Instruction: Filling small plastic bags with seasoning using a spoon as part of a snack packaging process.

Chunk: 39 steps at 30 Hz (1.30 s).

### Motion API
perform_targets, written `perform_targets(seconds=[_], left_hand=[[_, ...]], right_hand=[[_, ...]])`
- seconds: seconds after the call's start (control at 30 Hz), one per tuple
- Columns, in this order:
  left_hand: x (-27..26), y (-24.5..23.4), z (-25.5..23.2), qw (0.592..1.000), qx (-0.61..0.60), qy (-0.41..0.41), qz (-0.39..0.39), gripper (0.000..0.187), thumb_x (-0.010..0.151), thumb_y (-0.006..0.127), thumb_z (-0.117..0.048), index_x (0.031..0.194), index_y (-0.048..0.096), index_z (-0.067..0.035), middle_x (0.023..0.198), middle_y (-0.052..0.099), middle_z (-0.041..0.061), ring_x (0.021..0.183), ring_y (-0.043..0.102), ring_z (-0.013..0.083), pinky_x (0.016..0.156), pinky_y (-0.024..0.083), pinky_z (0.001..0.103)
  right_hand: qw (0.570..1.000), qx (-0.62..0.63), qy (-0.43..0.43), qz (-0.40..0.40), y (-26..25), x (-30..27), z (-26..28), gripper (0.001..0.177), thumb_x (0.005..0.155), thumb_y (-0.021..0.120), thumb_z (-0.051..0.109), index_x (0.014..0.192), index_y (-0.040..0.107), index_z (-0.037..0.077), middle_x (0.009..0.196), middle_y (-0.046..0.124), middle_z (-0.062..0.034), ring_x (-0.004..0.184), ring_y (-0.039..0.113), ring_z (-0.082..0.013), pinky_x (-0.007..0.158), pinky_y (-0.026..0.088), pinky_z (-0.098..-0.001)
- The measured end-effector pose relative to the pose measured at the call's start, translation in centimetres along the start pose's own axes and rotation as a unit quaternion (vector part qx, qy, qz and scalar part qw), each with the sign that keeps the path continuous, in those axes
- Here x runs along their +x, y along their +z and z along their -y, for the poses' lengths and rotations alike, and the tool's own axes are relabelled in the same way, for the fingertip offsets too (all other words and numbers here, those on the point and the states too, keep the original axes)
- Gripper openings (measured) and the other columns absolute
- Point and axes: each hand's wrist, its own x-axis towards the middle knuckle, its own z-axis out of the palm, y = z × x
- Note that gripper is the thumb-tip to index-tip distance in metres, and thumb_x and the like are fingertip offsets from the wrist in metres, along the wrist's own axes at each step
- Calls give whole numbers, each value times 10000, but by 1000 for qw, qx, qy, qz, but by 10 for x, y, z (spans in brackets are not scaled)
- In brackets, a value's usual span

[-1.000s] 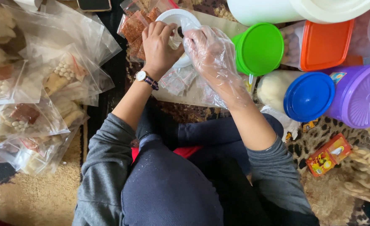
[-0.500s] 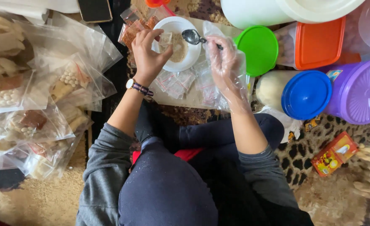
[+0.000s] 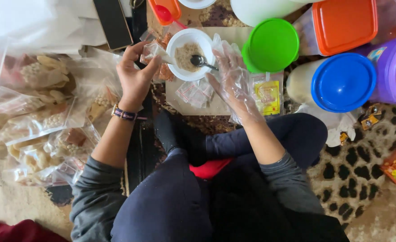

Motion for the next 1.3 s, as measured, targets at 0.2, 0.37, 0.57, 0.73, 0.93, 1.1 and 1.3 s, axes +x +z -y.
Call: perform_targets(seconds=[0.2, 0.37, 0.57, 0.73, 0.93, 1.1, 1.3], left_hand=[[31, -21, -69, 995, 24, -42, 81, 396, 855, 786, -394, 1142, 727, -128, 1056, 748, -26, 979, 671, 107, 900, 483, 381], [36, -7, -89, 993, 64, 2, 95, 367, 778, 918, -262, 1076, 781, -96, 890, 750, 55, 913, 716, 214, 899, 485, 383], [33, 32, -74, 991, 40, -81, 100, 362, 726, 904, -302, 1030, 787, -145, 875, 762, 42, 935, 737, 203, 906, 530, 375], [35, 56, -45, 983, 26, -150, 101, 373, 707, 891, -365, 1031, 781, -218, 910, 765, 0, 968, 726, 177, 947, 513, 355], [30, 51, -20, 988, -79, -98, 93, 559, 748, 918, -348, 1188, 667, -111, 961, 703, 67, 999, 695, 208, 1015, 484, 390], [12, 58, 4, 965, -140, -167, 146, 334, 828, 769, -289, 1140, 723, -179, 1027, 727, 11, 1104, 654, 198, 1016, 386, 413], [-28, 90, 19, 946, -216, -203, 130, 318, 814, 841, -223, 1114, 744, -179, 991, 756, 0, 1094, 674, 196, 1031, 358, 446]], right_hand=[[966, 235, 17, -107, -48, 15, 45, 344, 1008, 740, 238, 1260, 686, 9, 1233, 551, -132, 1266, 605, -279, 1097, 538, -392], [957, 252, -4, -144, -61, 35, 71, 349, 941, 820, 287, 1247, 696, 174, 1064, 704, -73, 974, 737, -271, 849, 615, -386], [931, 338, 92, -105, -45, 36, 77, 213, 983, 747, 178, 1189, 696, 189, 1072, 731, -59, 978, 759, -238, 857, 631, -391], [929, 317, 117, -151, -12, 39, 61, 148, 943, 781, 136, 1076, 729, 176, 969, 761, -30, 908, 771, -197, 816, 624, -334], [865, 424, 218, -157, 33, 31, 40, 131, 978, 735, 107, 1087, 694, 47, 990, 751, -154, 960, 732, -239, 877, 591, -433], [821, 467, 312, -108, 29, 16, 16, 166, 935, 789, 189, 1056, 719, 100, 983, 727, -59, 961, 679, -117, 918, 588, -346], [843, 436, 312, -40, 13, 19, -5, 224, 925, 798, 224, 1061, 694, 79, 1005, 721, -96, 975, 687, -160, 896, 597, -385]])
